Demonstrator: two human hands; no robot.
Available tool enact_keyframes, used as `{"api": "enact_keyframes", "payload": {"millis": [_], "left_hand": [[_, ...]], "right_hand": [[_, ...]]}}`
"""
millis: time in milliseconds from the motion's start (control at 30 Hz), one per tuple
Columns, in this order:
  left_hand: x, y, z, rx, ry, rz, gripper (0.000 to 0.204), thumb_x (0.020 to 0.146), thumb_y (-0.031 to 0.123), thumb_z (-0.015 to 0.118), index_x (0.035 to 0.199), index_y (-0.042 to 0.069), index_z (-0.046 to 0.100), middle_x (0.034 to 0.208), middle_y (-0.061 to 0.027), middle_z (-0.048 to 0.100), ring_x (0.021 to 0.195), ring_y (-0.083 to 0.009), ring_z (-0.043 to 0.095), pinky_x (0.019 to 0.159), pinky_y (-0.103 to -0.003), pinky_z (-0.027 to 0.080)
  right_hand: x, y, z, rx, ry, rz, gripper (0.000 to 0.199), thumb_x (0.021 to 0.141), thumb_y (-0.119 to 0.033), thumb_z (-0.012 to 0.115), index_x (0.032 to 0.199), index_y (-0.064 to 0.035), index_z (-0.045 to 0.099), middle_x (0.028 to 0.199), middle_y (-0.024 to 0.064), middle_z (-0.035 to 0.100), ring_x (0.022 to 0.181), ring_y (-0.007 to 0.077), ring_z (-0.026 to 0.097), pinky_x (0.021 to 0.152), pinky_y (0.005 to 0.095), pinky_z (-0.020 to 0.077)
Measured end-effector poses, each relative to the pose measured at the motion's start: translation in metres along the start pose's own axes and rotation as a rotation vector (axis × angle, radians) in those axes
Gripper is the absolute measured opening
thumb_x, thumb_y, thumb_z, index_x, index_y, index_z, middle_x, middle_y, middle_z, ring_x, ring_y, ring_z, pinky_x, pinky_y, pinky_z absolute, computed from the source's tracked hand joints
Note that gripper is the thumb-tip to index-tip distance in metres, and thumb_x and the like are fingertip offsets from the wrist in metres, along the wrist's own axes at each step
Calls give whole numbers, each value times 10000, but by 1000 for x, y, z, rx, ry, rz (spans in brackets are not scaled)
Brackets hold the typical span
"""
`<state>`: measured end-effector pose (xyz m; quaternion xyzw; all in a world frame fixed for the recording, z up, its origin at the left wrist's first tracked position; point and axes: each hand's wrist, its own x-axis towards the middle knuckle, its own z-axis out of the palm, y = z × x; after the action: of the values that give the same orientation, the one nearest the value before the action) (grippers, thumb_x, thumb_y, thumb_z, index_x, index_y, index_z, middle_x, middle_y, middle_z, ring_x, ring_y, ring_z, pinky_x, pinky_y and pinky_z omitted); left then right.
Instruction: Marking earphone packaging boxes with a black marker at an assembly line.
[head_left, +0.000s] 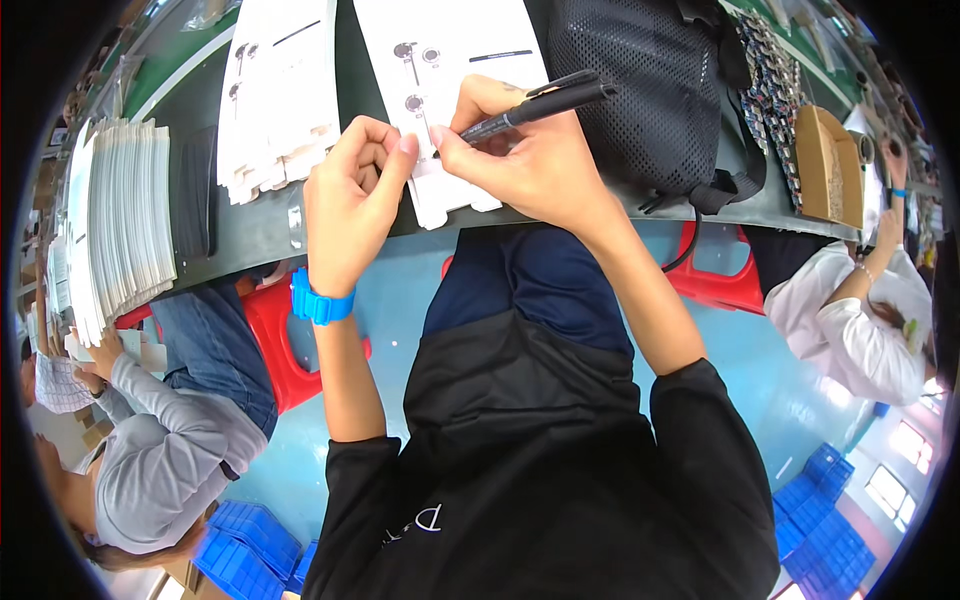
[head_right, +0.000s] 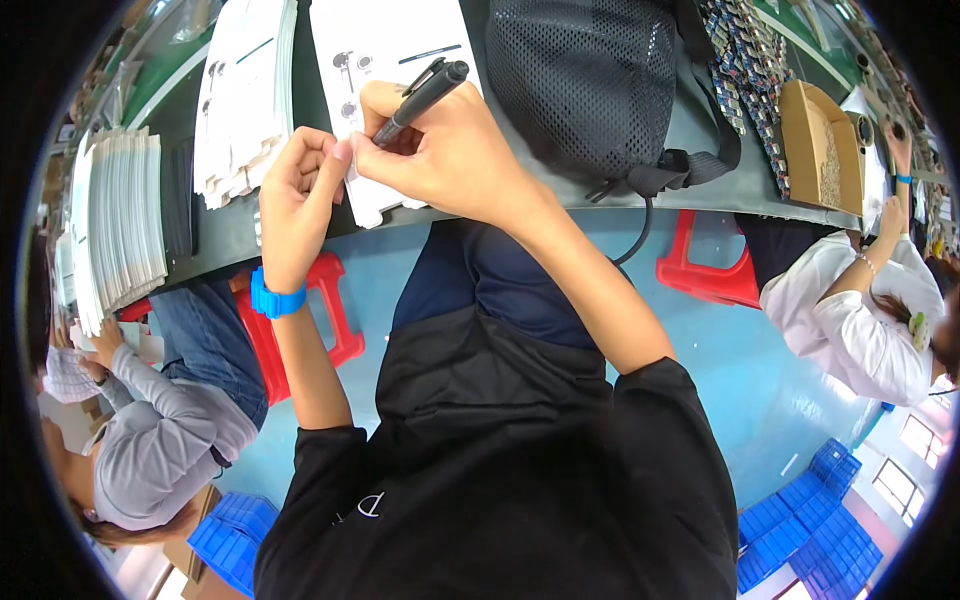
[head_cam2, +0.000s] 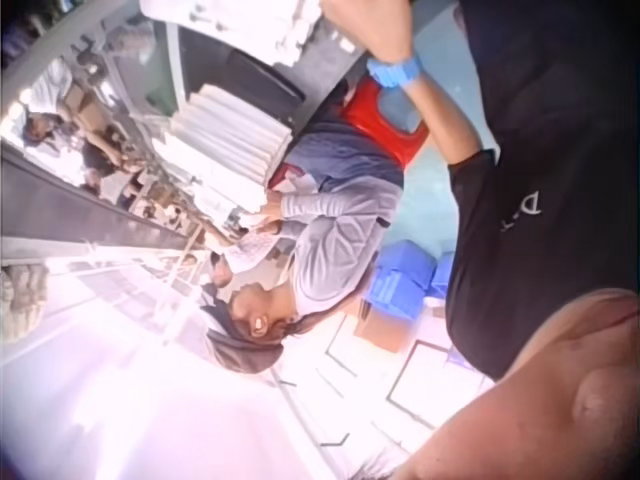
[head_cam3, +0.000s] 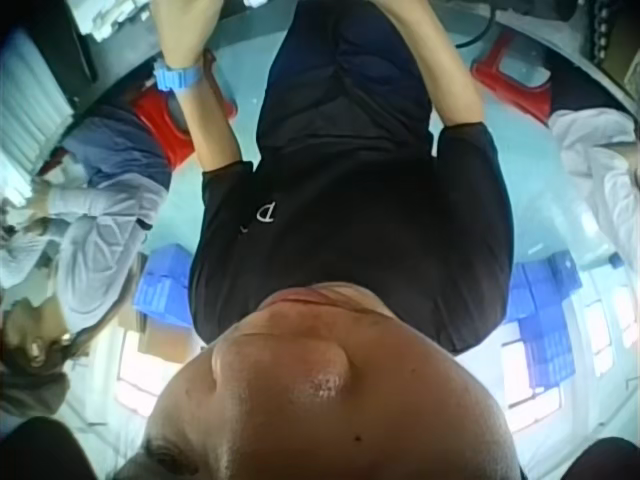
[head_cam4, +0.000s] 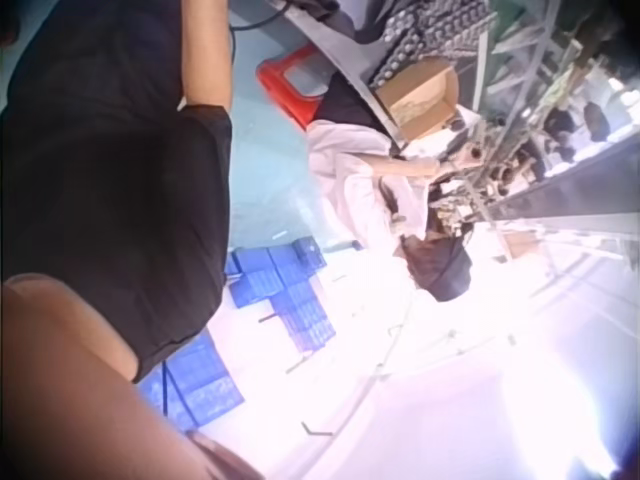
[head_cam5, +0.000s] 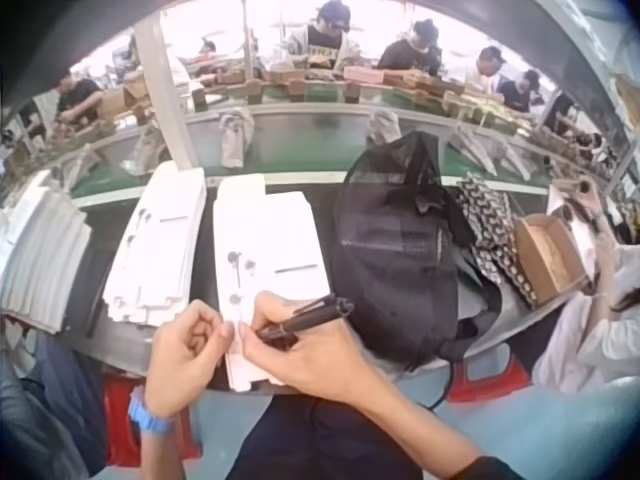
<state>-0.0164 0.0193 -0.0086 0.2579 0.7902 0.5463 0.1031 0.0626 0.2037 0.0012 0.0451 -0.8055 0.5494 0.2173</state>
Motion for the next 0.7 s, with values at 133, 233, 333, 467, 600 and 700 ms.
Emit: {"api": "enact_keyframes", "payload": {"millis": [133,233,333,467,600,700], "left_hand": [[-2,1,0,-14,-2,-9,204,989,179,705,906,14,620,606,53,509,566,-7,334,507,-243,242],[-1,2,1,-9,-5,-12,209,990,187,705,906,15,620,609,53,511,566,-8,335,508,-244,243],[-1,2,0,1,-7,-13,214,991,194,705,909,15,621,610,53,514,566,-8,337,509,-245,245],[0,1,0,9,-7,-11,208,990,190,706,911,18,620,617,57,519,565,-6,338,508,-241,246],[0,-1,0,-14,-11,1,191,988,175,710,912,24,620,626,61,528,566,0,343,508,-228,252],[0,-1,0,-19,-10,0,182,985,166,712,913,25,623,630,63,530,568,3,347,509,-222,256]], "right_hand": [[-1,-1,0,3,-7,8,190,896,-85,747,806,14,612,733,-8,611,677,26,580,580,209,495],[-1,-1,0,16,-1,33,192,897,-85,748,807,17,613,734,-10,608,682,23,580,583,209,497],[-1,-1,0,60,-11,49,191,898,-84,748,807,16,614,738,-13,612,684,21,579,585,209,498],[-1,1,0,31,-11,31,190,899,-84,747,806,14,614,734,-21,604,681,15,567,581,202,483],[0,-1,-1,-9,-31,33,181,895,-83,744,807,9,616,732,-27,597,678,10,554,569,193,456],[1,-1,-1,-23,-30,13,177,891,-84,744,806,5,617,730,-31,596,671,7,545,558,193,440]]}}
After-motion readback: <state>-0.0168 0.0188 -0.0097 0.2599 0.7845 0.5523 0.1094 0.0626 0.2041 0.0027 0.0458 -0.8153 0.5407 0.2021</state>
